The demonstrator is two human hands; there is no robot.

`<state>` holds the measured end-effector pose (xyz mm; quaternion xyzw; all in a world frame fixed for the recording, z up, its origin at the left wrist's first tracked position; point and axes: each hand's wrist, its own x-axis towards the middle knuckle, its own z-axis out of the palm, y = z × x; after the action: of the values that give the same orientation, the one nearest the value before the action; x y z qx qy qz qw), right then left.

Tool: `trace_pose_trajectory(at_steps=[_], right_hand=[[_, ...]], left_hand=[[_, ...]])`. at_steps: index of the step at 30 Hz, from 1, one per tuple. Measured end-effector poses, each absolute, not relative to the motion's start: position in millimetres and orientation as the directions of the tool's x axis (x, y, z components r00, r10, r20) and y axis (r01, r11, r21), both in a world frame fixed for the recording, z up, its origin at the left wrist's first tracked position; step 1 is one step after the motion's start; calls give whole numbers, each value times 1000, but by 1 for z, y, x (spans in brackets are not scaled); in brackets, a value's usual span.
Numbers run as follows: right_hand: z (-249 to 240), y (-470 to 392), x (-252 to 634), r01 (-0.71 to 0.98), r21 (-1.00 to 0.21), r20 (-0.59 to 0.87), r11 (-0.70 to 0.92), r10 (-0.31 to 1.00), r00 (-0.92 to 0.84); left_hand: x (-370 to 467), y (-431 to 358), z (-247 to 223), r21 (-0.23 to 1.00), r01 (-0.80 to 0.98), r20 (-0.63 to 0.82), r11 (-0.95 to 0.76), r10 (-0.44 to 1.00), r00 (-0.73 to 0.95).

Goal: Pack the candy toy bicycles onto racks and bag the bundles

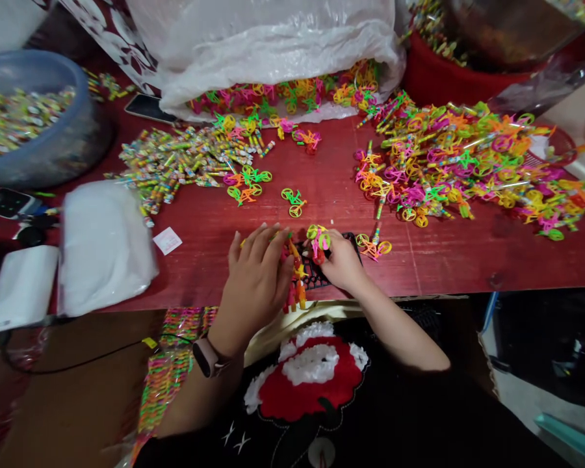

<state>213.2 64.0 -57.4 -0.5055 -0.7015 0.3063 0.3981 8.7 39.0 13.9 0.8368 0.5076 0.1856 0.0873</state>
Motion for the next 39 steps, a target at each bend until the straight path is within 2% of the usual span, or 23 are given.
trace_pose_trajectory(at_steps=[4,11,16,20,22,24,28,31,35,39], right_hand=[[-60,64,212,472,-833,241,288,957,-160],[-60,66,201,609,-712,264,349,937,-227],[-61,66,199,608,-686,278,398,917,-287],[-67,66,200,606,-684,308,407,913,-266],[-69,66,200,605,-691,306,395,918,-251],[-71,66,200,591,-710,303,384,923,-236],[-69,65,201,510,-761,338,400,916,-214],[-65,61,205,355,-848,361,394,919,-158],[-57,55,211,124,-951,273,283,958,-91],[-47,51,209,22,-979,201,201,979,-25]], left_hand=[[10,41,15,350,810,211,-471,882,422],[6,43,16,377,786,209,-489,872,442],[6,60,28,387,761,197,-521,853,484],[15,97,40,422,609,172,-671,719,673],[19,116,43,501,474,90,-724,588,804],[21,130,44,564,432,7,-704,527,850],[20,136,39,536,506,15,-676,607,794],[17,131,35,544,503,52,-672,625,779],[18,124,33,555,489,107,-673,640,761],[18,121,32,571,482,117,-664,647,753]])
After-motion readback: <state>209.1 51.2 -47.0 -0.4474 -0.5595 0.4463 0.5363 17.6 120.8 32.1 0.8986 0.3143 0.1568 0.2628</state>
